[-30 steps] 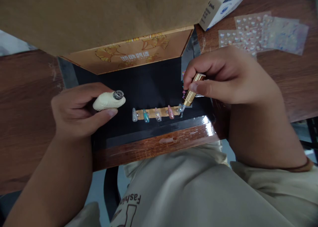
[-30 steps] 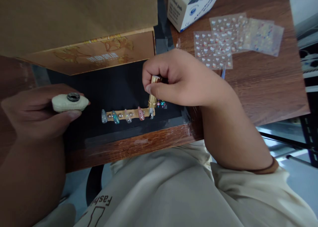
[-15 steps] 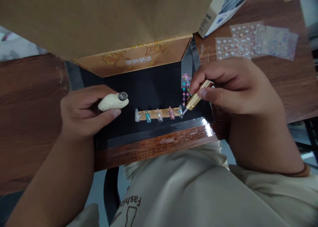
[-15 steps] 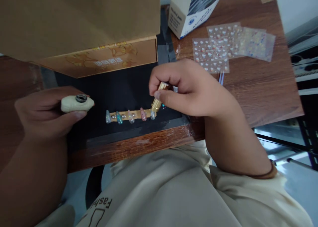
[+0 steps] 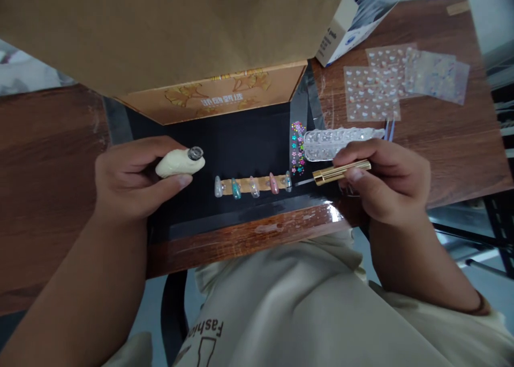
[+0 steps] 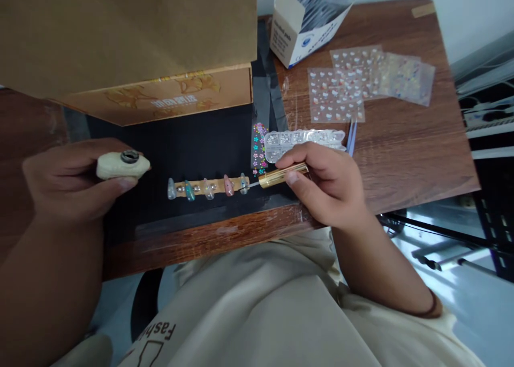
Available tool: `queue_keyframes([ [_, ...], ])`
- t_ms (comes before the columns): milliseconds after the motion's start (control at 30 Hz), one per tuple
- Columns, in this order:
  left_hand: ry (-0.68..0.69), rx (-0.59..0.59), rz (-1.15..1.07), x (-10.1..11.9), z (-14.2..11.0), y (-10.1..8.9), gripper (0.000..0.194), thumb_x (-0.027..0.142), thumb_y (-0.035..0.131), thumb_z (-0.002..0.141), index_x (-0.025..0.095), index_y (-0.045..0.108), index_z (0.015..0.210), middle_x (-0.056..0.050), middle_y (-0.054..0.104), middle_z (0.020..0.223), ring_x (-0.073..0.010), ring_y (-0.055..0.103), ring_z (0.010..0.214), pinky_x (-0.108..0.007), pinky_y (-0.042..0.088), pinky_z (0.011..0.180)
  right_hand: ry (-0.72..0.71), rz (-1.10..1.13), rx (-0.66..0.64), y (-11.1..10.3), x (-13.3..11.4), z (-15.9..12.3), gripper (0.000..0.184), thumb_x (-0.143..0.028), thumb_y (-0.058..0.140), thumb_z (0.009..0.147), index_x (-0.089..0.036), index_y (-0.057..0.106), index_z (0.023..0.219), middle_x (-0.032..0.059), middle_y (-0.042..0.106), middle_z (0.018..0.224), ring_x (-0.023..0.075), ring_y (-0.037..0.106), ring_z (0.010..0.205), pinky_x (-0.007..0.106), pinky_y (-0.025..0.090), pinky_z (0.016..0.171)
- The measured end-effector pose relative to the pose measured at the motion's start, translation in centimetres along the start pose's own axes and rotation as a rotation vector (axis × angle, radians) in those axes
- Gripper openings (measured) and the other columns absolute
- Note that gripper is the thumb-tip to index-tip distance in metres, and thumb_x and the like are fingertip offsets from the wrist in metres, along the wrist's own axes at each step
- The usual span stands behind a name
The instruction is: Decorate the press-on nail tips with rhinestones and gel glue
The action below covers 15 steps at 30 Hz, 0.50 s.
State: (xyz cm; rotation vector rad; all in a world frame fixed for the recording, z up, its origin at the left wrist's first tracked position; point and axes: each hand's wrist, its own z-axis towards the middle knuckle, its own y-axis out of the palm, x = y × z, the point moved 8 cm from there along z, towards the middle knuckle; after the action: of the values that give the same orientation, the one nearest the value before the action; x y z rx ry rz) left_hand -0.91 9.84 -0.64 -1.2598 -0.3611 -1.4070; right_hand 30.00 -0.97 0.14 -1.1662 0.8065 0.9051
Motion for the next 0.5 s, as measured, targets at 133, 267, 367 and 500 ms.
queue_keyframes([
  [133, -0.016, 0.004, 0.002, -0.2, 0.0, -0.1, 0.025, 0.023, 0.085, 0.068, 0.021, 0.079, 0.092, 0.002, 0.074, 0.079, -0.0079, 0.061, 0.062, -0.020, 0.041, 0.049, 0.005, 0.012, 0.070, -0.2, 1.0, -1.6, 0.013, -0.033, 0.064, 0.088, -0.031, 0.072, 0.099, -0.0003, 0.068, 0.078, 0.0163, 0.059, 0.060, 0.034, 0.044, 0.055],
  [267, -0.007, 0.018, 0.008, -0.1, 0.2, -0.1, 0.025, 0.028, 0.085, 0.068, 0.022, 0.080, 0.091, 0.001, 0.075, 0.079, -0.0091, 0.061, 0.060, -0.020, 0.042, 0.049, 0.001, -0.010, 0.079, 0.2, 1.2, -2.1, 0.014, -0.033, 0.065, 0.086, -0.030, 0.072, 0.098, 0.0011, 0.069, 0.078, 0.0169, 0.059, 0.059, 0.035, 0.047, 0.057],
  [367, 0.004, 0.021, 0.009, -0.1, 0.2, -0.1, 0.027, 0.029, 0.086, 0.066, 0.023, 0.080, 0.092, 0.001, 0.075, 0.079, -0.0098, 0.061, 0.059, -0.021, 0.043, 0.049, 0.004, -0.014, 0.102, 0.1, 1.2, -2.3, 0.015, -0.033, 0.065, 0.087, -0.030, 0.073, 0.099, 0.0023, 0.069, 0.081, 0.0177, 0.060, 0.061, 0.036, 0.050, 0.058],
  [500, -0.015, 0.019, 0.013, -0.1, 0.1, -0.1, 0.025, 0.029, 0.085, 0.068, 0.023, 0.079, 0.092, 0.001, 0.074, 0.079, -0.0097, 0.061, 0.060, -0.022, 0.043, 0.049, 0.026, -0.015, 0.041, 0.1, 1.7, -2.5, 0.017, -0.031, 0.065, 0.086, -0.030, 0.072, 0.102, 0.0028, 0.070, 0.084, 0.0187, 0.063, 0.066, 0.034, 0.050, 0.057],
])
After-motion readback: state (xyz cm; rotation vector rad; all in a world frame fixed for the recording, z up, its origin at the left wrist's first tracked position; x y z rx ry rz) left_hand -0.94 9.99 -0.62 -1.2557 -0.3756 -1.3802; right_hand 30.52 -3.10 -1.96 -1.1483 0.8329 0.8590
